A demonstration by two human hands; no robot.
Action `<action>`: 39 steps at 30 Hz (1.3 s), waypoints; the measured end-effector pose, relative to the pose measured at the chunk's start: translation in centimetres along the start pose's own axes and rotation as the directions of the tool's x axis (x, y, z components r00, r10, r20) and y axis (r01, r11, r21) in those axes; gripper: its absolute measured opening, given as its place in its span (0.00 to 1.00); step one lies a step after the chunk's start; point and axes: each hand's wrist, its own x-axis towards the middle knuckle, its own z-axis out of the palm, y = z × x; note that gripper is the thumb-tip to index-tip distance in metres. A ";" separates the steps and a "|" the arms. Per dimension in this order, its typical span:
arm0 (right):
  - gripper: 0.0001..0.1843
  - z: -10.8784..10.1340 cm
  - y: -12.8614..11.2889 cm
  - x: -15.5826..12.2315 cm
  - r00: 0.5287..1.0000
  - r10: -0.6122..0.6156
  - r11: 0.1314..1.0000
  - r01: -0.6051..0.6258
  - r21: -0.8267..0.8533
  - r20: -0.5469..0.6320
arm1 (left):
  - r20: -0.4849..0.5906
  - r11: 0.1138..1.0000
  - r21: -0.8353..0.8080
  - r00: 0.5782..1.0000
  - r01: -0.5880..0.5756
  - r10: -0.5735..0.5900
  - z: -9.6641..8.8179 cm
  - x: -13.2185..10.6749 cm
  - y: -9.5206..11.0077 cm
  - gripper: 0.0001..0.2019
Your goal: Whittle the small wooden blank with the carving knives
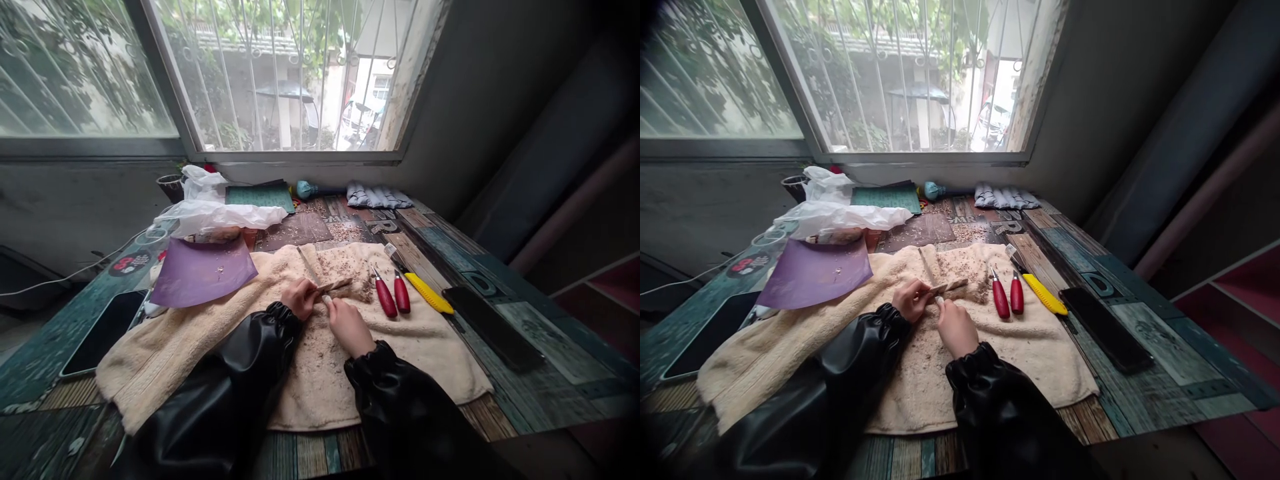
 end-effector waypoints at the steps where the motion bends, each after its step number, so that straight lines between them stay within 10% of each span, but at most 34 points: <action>1: 0.18 0.1 0.2 -0.3 1.000 0.001 1.000 -0.001 -0.003 0.001 | 0.010 1.000 -0.002 1.000 -0.011 0.011 0.0 0.0 0.1 0.01; 39: 0.18 0.5 1.8 -0.7 1.000 -0.030 0.999 0.030 -0.018 -0.006 | 0.019 0.998 0.010 0.998 0.057 -0.057 -0.5 0.4 0.2 0.02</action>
